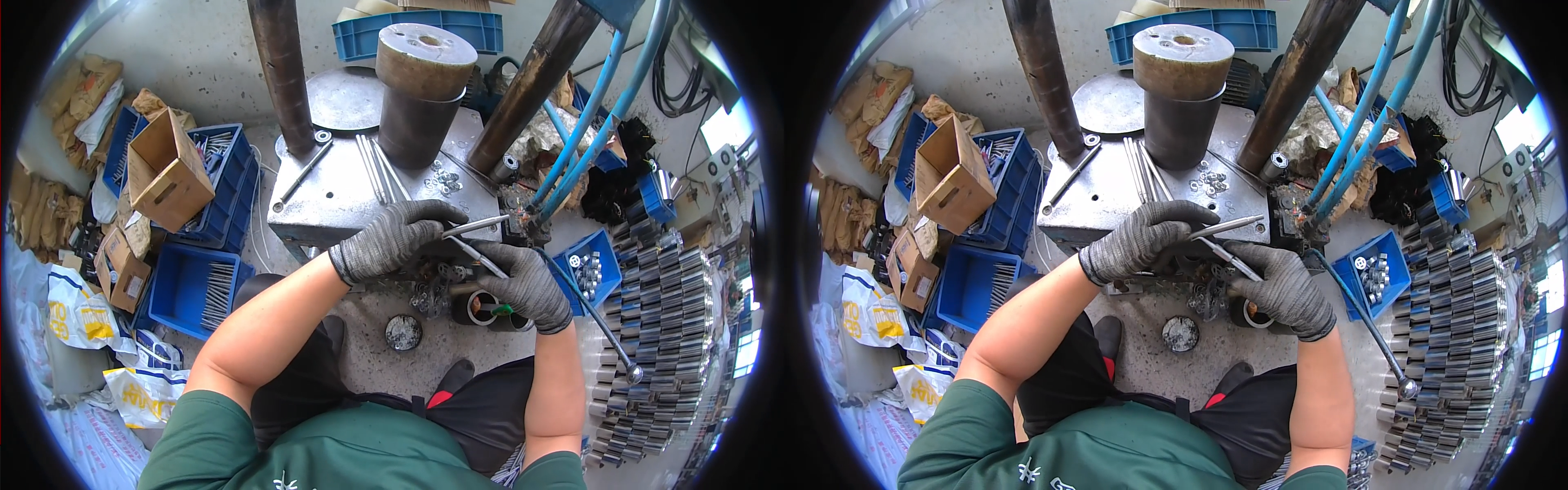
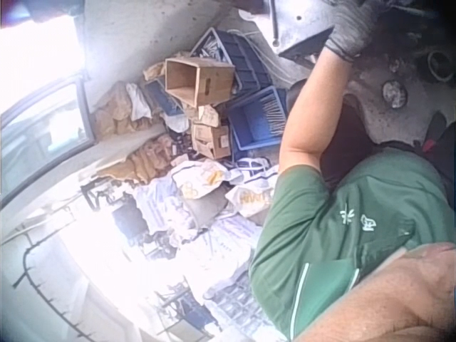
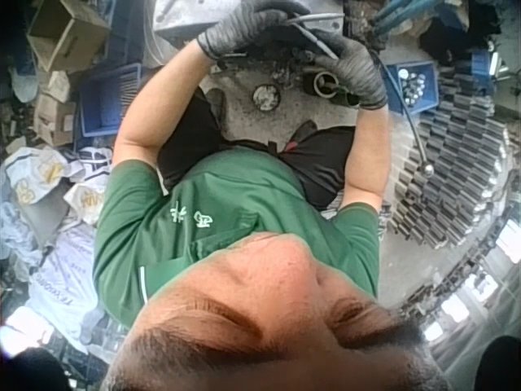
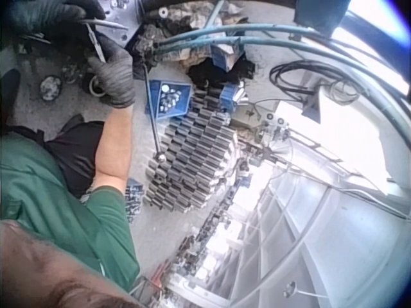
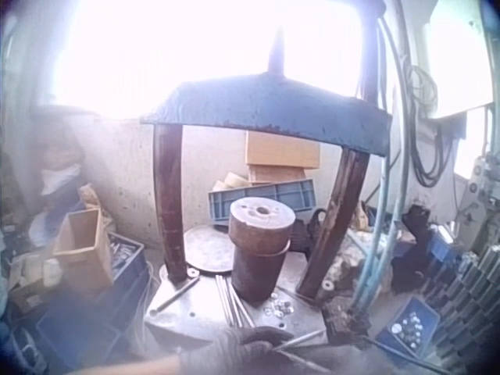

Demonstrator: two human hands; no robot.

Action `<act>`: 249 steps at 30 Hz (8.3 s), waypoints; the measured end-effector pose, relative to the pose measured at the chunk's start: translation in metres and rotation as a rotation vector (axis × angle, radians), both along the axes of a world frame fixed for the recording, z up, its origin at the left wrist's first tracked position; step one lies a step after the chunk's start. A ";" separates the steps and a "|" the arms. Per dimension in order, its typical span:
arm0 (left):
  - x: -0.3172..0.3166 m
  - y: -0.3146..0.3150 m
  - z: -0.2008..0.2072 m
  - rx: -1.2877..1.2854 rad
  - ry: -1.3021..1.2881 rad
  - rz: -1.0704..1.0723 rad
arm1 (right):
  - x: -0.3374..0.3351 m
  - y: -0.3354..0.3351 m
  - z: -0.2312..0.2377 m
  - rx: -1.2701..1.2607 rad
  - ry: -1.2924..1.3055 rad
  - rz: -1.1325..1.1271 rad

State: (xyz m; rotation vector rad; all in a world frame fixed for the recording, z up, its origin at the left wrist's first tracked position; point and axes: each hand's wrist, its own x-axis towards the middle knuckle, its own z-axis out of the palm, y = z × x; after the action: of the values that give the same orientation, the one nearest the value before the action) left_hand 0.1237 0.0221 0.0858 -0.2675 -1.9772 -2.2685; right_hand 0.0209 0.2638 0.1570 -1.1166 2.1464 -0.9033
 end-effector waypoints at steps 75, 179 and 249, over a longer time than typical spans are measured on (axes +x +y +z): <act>-0.014 -0.005 -0.009 0.438 -0.312 0.256 | -0.015 -0.035 -0.098 -0.644 -0.125 -0.480; 0.007 -0.006 0.015 0.064 -0.405 -0.096 | 0.000 0.003 -0.023 -0.070 0.103 -0.021; -0.034 -0.096 -0.015 -1.111 -0.521 0.588 | -0.045 -0.042 -0.118 -0.168 0.908 -0.031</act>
State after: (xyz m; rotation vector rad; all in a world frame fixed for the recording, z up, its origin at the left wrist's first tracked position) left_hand 0.0901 -0.0741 0.0705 0.7878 -2.8399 -0.7684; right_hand -0.0243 0.2218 0.0393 -1.8322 2.8205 -0.6499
